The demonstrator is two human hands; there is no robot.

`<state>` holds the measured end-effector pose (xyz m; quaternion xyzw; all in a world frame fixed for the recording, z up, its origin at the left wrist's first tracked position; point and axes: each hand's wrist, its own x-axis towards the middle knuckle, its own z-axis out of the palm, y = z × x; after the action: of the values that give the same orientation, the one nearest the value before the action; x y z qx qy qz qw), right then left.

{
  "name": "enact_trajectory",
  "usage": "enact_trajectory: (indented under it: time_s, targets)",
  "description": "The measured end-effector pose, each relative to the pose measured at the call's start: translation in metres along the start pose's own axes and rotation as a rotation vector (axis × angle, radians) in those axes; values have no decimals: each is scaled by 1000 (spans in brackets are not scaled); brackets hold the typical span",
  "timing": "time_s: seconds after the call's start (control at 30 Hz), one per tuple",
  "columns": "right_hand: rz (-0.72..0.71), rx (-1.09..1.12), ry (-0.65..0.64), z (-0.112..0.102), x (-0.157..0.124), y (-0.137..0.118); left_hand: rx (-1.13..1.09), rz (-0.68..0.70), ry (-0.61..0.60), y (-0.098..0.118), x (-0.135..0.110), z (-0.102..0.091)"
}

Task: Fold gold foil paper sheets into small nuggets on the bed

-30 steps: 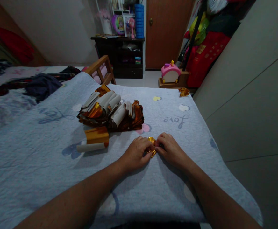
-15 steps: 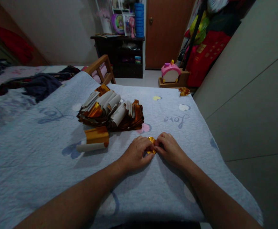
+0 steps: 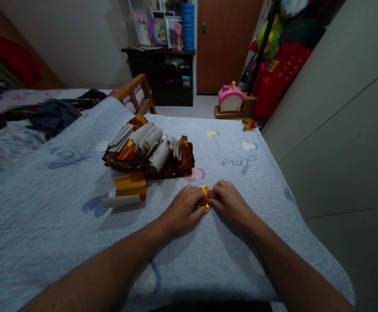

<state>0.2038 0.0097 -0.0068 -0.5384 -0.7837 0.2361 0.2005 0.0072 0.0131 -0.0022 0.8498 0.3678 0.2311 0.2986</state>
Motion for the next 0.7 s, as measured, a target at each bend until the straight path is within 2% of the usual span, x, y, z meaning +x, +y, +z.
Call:
enact_trajectory:
  time_s: [0.3, 0.47, 0.7]
  targets:
    - [-3, 33, -8, -1, 0, 1, 25, -2, -32, -3, 1, 2]
    - [-83, 182, -26, -12, -4, 8, 49, -5, -39, -5, 1, 3]
    - [7, 191, 27, -21, -5, 16, 46, -15, -52, -4, 0, 4]
